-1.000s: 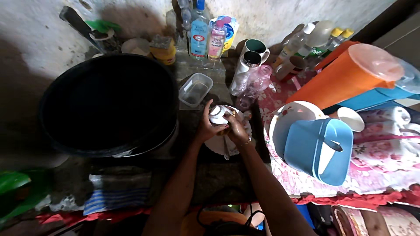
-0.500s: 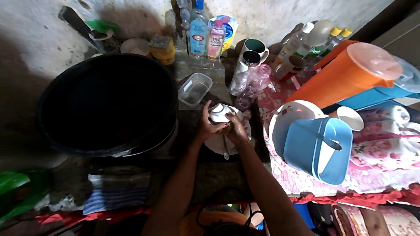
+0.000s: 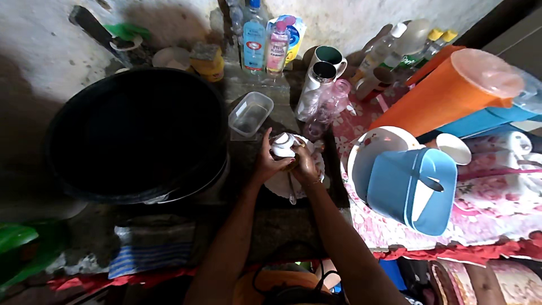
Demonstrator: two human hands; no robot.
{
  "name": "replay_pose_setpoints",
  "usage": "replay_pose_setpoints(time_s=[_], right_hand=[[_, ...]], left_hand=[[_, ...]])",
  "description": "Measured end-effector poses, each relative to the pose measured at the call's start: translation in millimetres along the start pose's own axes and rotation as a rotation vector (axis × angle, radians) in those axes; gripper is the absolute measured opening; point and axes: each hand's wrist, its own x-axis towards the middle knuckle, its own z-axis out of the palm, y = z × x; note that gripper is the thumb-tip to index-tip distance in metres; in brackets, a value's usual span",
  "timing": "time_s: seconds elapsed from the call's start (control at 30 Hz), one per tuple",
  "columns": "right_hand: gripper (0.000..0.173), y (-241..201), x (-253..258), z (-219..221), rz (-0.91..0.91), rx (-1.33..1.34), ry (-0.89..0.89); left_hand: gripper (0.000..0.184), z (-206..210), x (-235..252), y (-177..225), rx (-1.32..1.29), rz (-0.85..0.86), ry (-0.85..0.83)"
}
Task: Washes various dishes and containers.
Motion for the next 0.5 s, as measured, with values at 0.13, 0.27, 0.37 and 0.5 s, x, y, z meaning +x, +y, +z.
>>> replay_pose_setpoints(time_s=[0.13,0.27,0.37,0.5], right_hand=[[0.042,1.8,0.5,1.3,-0.009,-0.003,0.023],[0.041,5.1,2.6,0.2,-0.026,0.011,0.022],[0.04,6.4,2.3,0.9,-0.036,-0.032,0.031],[0.039,6.1,2.8,1.6,-0.022,-0.033,0.05]], left_hand=[[0.112,0.5,0.7,-1.2,-0.017,0.003,-0.003],[0.11,0.9,0.7,-0.2,-0.009,0.0,-0.002],[0.1,0.5,0.7,-1.2,-0.021,0.014,0.007],[0.091,0.5,0.6,-0.9,-0.054,0.003,0.024]])
